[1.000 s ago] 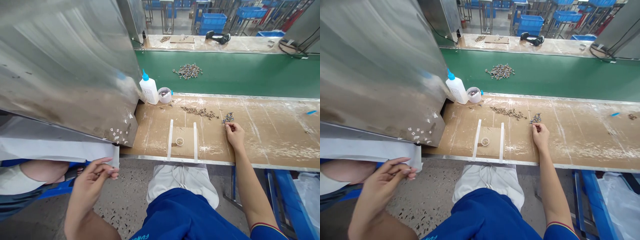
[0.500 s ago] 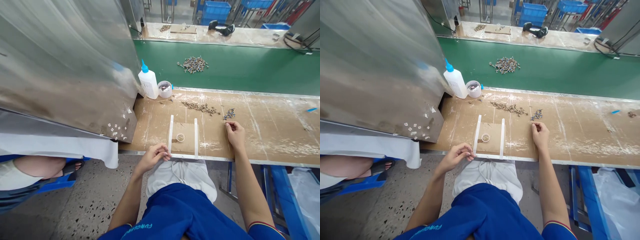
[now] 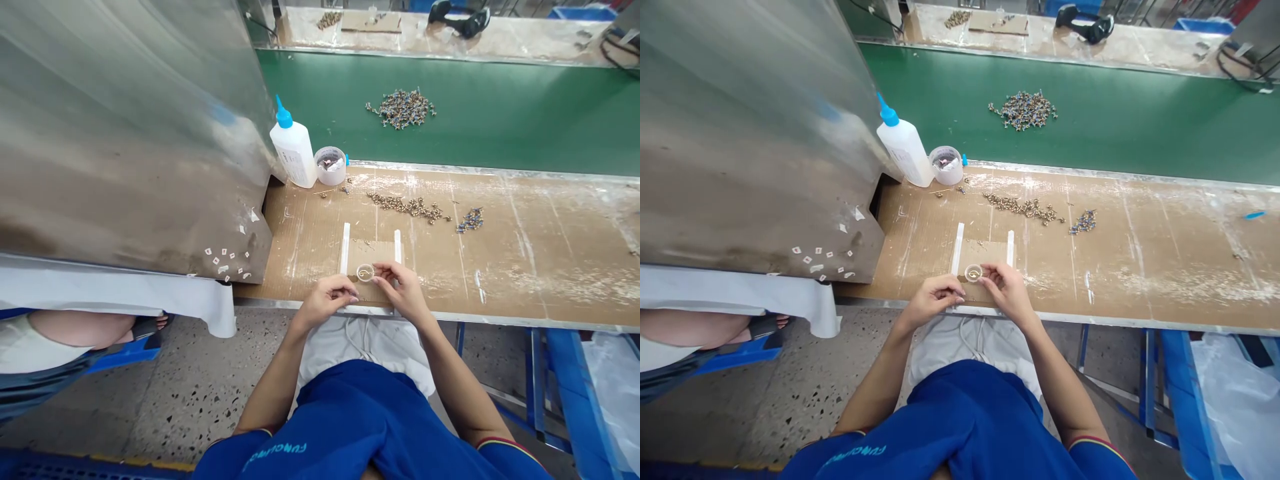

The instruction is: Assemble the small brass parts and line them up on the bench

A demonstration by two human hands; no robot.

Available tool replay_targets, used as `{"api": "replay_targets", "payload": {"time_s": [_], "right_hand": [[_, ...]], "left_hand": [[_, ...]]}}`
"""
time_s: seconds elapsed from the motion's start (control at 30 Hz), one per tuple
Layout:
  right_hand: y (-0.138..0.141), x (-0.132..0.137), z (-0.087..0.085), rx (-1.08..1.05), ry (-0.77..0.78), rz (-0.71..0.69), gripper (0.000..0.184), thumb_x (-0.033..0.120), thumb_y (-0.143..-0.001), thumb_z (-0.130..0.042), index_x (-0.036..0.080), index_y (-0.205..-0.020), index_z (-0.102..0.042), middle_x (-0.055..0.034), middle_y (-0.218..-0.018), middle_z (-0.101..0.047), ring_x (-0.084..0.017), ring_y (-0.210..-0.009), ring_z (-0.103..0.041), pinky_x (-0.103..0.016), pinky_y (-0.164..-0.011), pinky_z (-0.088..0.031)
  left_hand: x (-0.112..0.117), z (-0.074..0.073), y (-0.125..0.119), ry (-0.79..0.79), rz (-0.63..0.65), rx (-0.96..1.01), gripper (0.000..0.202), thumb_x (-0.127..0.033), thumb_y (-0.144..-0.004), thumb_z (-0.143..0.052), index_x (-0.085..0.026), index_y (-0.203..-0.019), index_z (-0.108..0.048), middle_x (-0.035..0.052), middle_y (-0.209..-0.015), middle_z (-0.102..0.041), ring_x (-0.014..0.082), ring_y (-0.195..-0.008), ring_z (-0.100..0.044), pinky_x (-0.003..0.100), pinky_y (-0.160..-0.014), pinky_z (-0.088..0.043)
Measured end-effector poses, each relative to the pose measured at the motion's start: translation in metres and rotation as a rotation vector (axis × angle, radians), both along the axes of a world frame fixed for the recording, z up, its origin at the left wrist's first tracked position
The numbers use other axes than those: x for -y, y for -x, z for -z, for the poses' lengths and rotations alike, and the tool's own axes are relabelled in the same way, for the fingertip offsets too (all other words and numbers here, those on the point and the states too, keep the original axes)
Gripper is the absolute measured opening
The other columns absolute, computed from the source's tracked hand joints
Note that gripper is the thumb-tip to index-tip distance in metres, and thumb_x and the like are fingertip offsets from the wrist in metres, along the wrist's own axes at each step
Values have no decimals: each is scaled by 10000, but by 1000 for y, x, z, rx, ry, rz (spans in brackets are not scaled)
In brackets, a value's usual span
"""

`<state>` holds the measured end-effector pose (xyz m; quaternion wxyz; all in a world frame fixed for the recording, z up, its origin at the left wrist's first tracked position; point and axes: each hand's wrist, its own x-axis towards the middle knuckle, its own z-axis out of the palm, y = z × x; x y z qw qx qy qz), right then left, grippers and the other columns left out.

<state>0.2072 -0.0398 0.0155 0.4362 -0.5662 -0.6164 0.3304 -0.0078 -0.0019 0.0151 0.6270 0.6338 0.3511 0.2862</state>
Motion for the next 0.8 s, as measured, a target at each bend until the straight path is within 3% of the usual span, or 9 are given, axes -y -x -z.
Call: {"api": "replay_targets", "payload": {"time_s": [0.1, 0.23, 0.47, 0.63, 0.8], "right_hand": [[1, -4, 2, 16, -35, 12, 168, 350, -936, -647, 225, -877, -742, -57, -811, -742, -182, -690, -661, -313, -617, -549], [-1, -5, 4, 20, -68, 6, 150, 320, -933, -663, 240, -857, -764, -55, -845, -733, -184, -742, -672, -309, -623, -538], [-2, -15, 3, 156, -192, -44, 153, 305, -961, -637, 266, -882, -763, -54, -961, -691, -196, -888, -674, -355, -766, -559], [3, -30, -6, 360, -282, -134, 182, 281, -983, -602, 269, -856, -732, -61, -991, -682, -196, -882, -627, -349, -759, -533], [-3, -32, -14, 475, -333, -129, 190, 266, -983, -603, 260, -819, -699, -63, -930, -679, -221, -898, -605, -368, -771, -518]], "left_hand": [[4, 4, -2, 10, -98, 4, 143, -281, -820, -712, -140, -818, -734, 66, -835, -711, 138, -742, -661, 217, -664, -556], [9, 9, -4, -33, -198, 14, 149, -293, -828, -727, -145, -831, -749, 70, -840, -734, 152, -769, -698, 227, -695, -599], [9, 11, -2, -18, -180, 45, 239, -369, -854, -742, -131, -851, -749, 91, -861, -758, 161, -756, -728, 242, -701, -629], [10, 10, -3, 18, -190, 40, 247, -380, -834, -760, -134, -839, -737, 79, -847, -756, 159, -751, -732, 233, -692, -626], [11, 10, -4, 62, -189, 37, 221, -347, -825, -764, -132, -851, -718, 67, -831, -752, 154, -753, -729, 242, -720, -623]]}}
